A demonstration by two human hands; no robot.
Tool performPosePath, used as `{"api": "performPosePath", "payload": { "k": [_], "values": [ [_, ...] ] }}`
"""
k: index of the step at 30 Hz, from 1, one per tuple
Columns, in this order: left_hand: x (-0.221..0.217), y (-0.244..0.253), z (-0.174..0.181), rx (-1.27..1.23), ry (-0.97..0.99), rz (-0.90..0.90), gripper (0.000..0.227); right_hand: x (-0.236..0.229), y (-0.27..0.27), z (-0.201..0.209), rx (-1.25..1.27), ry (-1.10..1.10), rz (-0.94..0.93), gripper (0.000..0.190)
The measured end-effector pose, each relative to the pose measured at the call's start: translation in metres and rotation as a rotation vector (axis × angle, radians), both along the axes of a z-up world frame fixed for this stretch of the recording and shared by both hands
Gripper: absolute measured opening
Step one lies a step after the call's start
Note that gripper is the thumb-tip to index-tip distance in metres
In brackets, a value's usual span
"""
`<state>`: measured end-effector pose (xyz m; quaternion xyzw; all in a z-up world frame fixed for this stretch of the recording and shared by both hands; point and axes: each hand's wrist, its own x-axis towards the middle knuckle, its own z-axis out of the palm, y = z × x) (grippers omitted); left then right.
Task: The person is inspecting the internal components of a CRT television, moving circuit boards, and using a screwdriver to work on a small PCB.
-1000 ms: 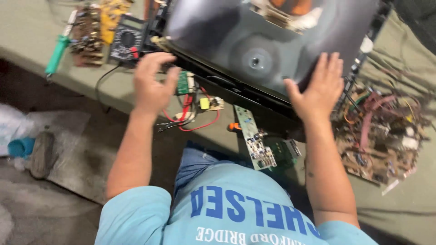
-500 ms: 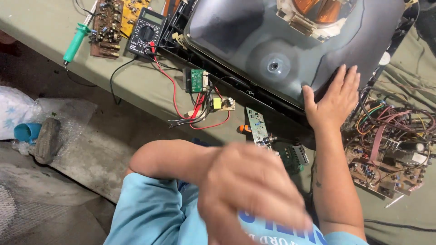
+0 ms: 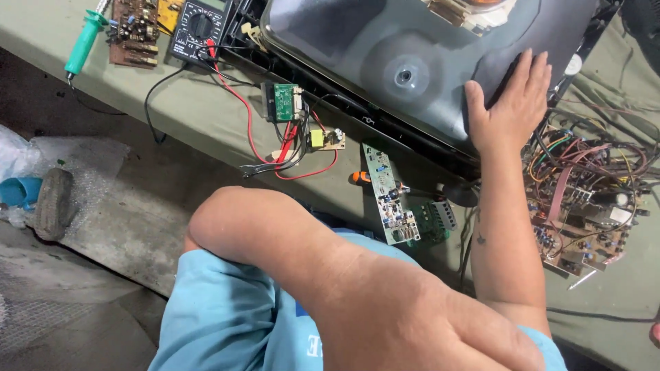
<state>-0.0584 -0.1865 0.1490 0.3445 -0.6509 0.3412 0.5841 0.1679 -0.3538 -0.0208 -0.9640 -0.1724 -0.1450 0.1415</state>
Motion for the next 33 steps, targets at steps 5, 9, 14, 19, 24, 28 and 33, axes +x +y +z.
{"api": "performPosePath", "payload": {
  "k": [5,9,14,19,24,28,33],
  "values": [
    [0.013,-0.011,-0.002,-0.057,-0.111,-0.126,0.123,-0.017,0.006,0.007,-0.023,0.048,-0.023,0.095],
    [0.026,-0.021,-0.004,-0.113,-0.22,-0.242,0.14,-0.016,0.005,0.005,-0.012,0.015,-0.002,0.092],
    [0.046,-0.037,-0.008,-0.169,-0.324,-0.361,0.159,0.014,-0.003,0.007,-0.029,0.031,0.028,0.098],
    [0.074,-0.033,-0.012,-0.233,-0.453,-0.495,0.184,0.058,-0.014,-0.002,0.045,0.003,0.078,0.093],
    [0.099,0.091,-0.063,0.046,0.671,0.759,0.061,0.012,0.007,0.012,-0.019,0.064,0.064,0.084],
    [0.188,0.149,-0.161,0.298,1.006,1.548,0.056,-0.004,0.019,0.034,0.033,0.186,0.179,0.076],
    [0.205,0.148,-0.183,0.59,1.083,1.76,0.07,0.071,-0.011,0.005,0.393,-0.122,0.385,0.066]
  ]
}}
